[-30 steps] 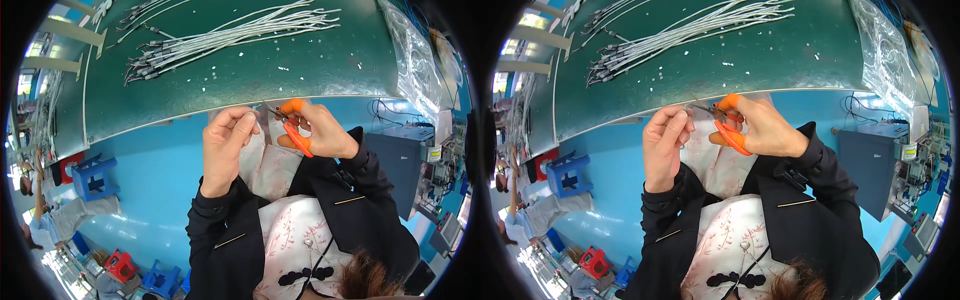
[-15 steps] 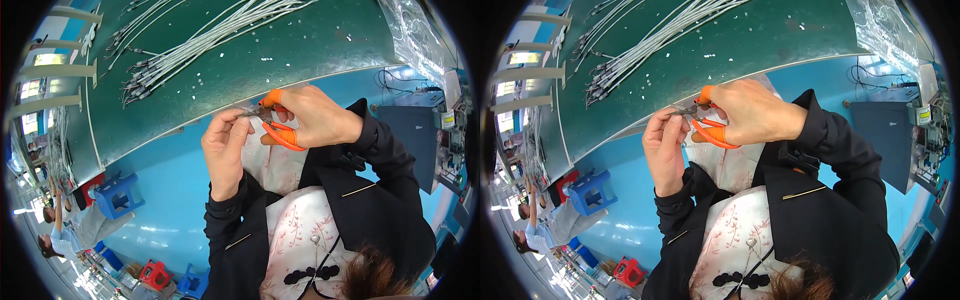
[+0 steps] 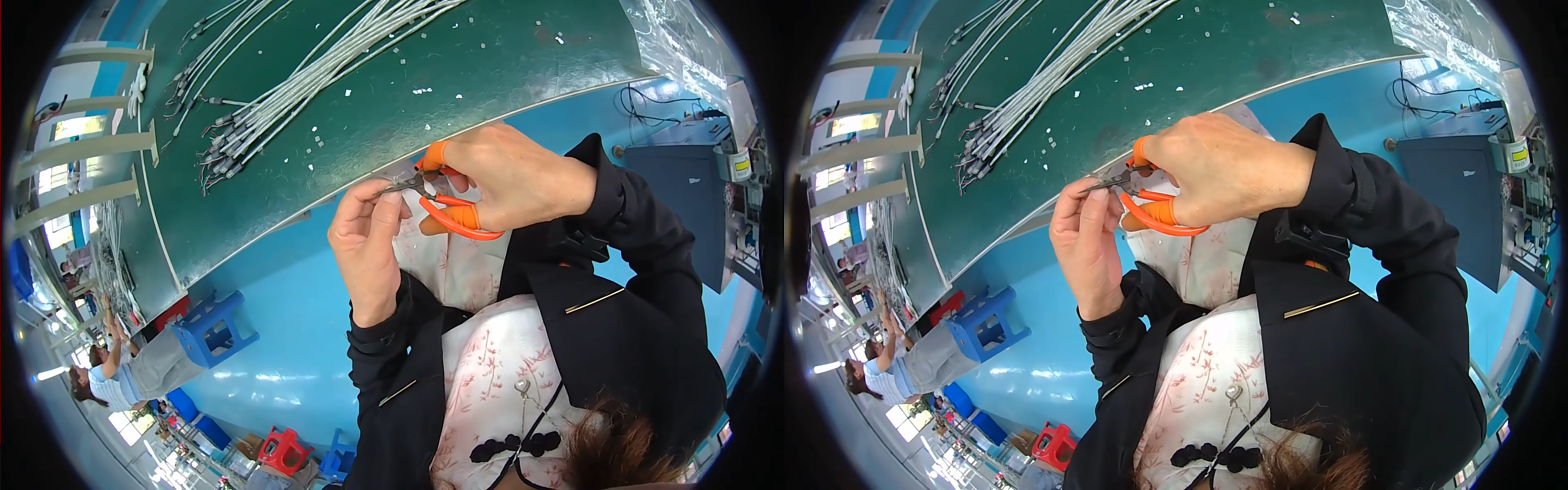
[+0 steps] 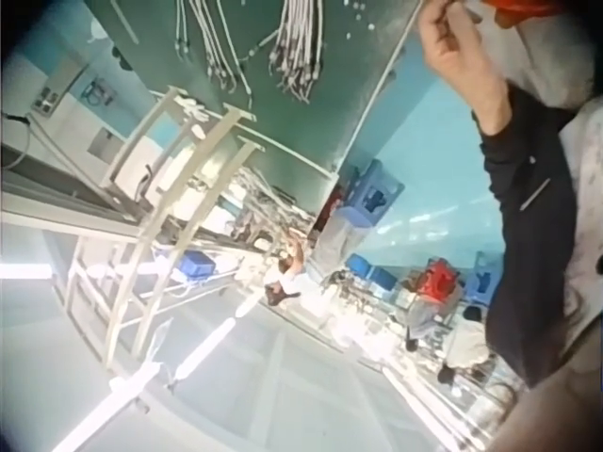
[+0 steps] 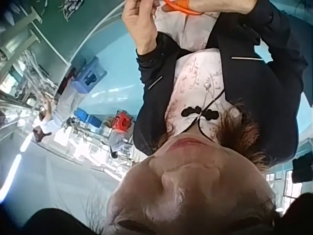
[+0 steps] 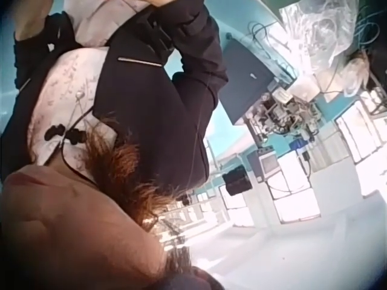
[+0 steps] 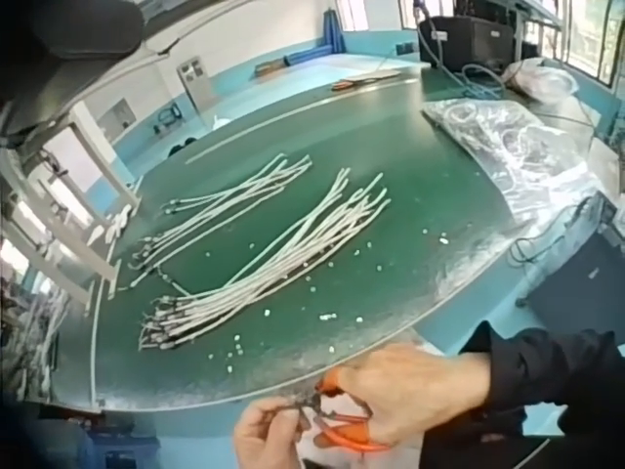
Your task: The person picks up a wire, trims the end with shears, and then slides a small plastic sleeve onto the wire by hand.
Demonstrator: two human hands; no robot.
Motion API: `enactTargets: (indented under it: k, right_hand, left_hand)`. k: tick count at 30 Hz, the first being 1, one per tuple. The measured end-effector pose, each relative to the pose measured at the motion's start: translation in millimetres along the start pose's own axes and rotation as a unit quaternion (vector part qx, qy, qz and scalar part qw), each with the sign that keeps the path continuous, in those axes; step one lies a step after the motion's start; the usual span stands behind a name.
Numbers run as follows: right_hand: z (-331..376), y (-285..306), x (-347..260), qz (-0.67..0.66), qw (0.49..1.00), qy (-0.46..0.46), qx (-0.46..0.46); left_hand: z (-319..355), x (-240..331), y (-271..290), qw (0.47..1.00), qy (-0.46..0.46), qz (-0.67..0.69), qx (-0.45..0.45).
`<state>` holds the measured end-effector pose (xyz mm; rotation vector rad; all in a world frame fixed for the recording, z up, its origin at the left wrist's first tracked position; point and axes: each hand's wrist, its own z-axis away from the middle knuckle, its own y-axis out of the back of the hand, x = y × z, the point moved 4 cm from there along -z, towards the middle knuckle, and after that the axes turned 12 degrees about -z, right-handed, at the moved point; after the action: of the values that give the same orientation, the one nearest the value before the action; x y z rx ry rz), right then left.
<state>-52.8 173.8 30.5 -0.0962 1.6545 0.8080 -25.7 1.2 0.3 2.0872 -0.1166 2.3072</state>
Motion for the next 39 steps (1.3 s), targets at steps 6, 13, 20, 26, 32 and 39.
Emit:
enactTargets:
  k: [6,13,20,26,32,39]
  right_hand:
    - [-1.9,0.8,-0.1,-0.011,1.0,-0.016,-0.022]
    - [-3.6,-1.1,-0.5,0.012,1.0,0.002,-0.011]
    - [-3.7,-0.3,-1.7,0.004,1.0,0.008,-0.003]
    - [-4.5,-3.1,-0.8,0.007,0.999,0.03,0.015]
    - [-2.5,-5.4,0.0,0.011,0.997,0.064,0.045]
    - [-3.6,-3.9,0.6,0.007,0.998,0.044,0.039]
  left_hand:
    - [-0.5,-4.9,2.1,1.0,0.007,0.022,0.004]
    - [-1.9,-4.8,1.6,1.0,0.005,0.028,0.01]
    - [-1.3,-0.4,0.9,1.0,0.0,0.013,0.022]
    - [-0.9,-4.8,3.8,1.0,-0.001,0.004,0.029]
    - [0.8,-3.7,4.3,1.0,-0.005,0.006,0.028]
    - [-0.5,-2.6,4.1,0.999,-0.021,-0.025,0.035]
